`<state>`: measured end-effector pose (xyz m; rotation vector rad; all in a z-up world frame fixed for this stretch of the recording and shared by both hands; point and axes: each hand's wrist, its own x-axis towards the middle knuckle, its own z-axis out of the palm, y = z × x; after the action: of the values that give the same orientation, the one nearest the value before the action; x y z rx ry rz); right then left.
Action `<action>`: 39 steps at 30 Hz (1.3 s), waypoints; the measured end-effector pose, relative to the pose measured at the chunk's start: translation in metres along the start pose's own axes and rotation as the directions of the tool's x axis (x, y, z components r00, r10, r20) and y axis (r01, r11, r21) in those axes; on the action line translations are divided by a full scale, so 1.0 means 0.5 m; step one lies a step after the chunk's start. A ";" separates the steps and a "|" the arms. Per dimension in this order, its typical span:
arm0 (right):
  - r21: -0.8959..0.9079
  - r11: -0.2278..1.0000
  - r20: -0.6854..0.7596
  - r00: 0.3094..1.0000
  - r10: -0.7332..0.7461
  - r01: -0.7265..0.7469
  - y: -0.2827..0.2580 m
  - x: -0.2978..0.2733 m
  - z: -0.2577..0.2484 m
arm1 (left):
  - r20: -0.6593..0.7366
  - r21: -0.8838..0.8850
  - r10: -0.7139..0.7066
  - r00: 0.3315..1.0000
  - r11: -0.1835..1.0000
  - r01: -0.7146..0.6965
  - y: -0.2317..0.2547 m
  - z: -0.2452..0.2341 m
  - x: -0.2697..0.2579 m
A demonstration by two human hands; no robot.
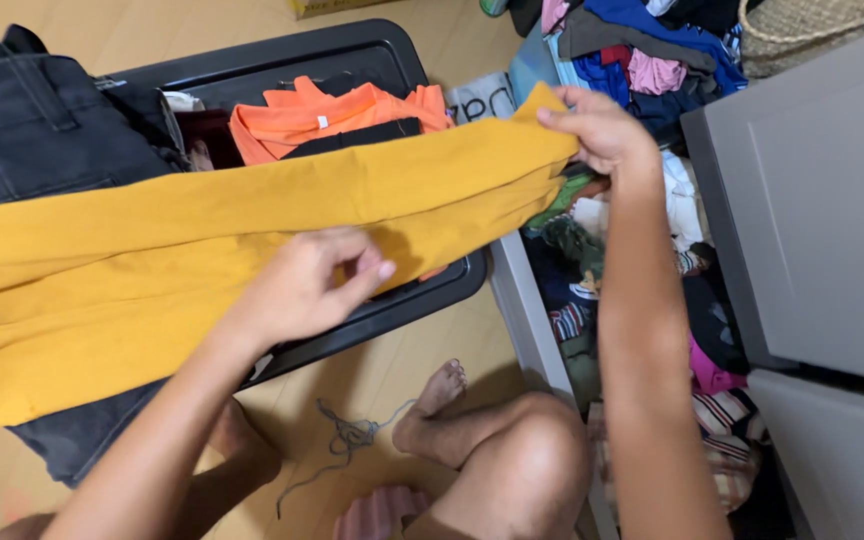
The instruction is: Organizing and folding various items of clothing from a drawer into a storage bin.
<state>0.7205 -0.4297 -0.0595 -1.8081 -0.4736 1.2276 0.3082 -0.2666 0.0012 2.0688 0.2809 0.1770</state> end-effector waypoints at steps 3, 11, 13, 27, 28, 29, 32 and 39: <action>0.176 0.944 0.015 0.958 -0.286 0.279 -0.029 -0.056 0.020 | -0.125 -0.210 -0.079 0.989 0.976 0.051 -0.007 0.103 0.061; -0.086 0.845 -0.084 0.841 -0.534 0.528 -0.052 -0.172 0.155 | -0.395 -0.693 -0.275 0.877 0.716 -0.087 0.057 0.334 0.211; 0.145 0.914 0.117 0.911 -0.396 0.379 -0.063 -0.221 0.182 | -0.448 -0.783 -0.377 0.811 0.603 -0.152 0.074 0.344 0.215; -0.202 0.838 0.092 0.861 -0.499 0.507 0.062 -0.288 0.181 | -0.276 -0.902 -0.395 0.876 0.422 -0.093 0.037 0.280 0.201; -0.225 0.880 0.085 0.908 -0.411 0.419 0.041 -0.328 0.208 | -0.264 -0.886 -0.387 0.883 0.459 -0.064 0.046 0.271 0.190; -0.225 0.881 0.085 0.909 -0.408 0.416 0.069 -0.333 0.208 | -0.262 -0.888 -0.389 0.883 0.456 -0.062 0.055 0.259 0.187; -0.468 0.835 -0.309 0.831 -0.462 0.290 0.141 -0.340 0.204 | -0.258 -0.794 -0.412 0.874 0.606 0.051 0.075 0.240 0.191; 0.027 0.875 -0.089 0.873 -0.479 0.483 0.099 -0.386 0.319 | -0.267 -0.721 -0.386 0.883 0.688 0.083 0.065 0.274 0.203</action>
<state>0.4867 -0.5220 -0.0146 -1.5603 -0.7875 0.8083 0.4430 -0.3691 -0.0364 1.2012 0.6336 0.4743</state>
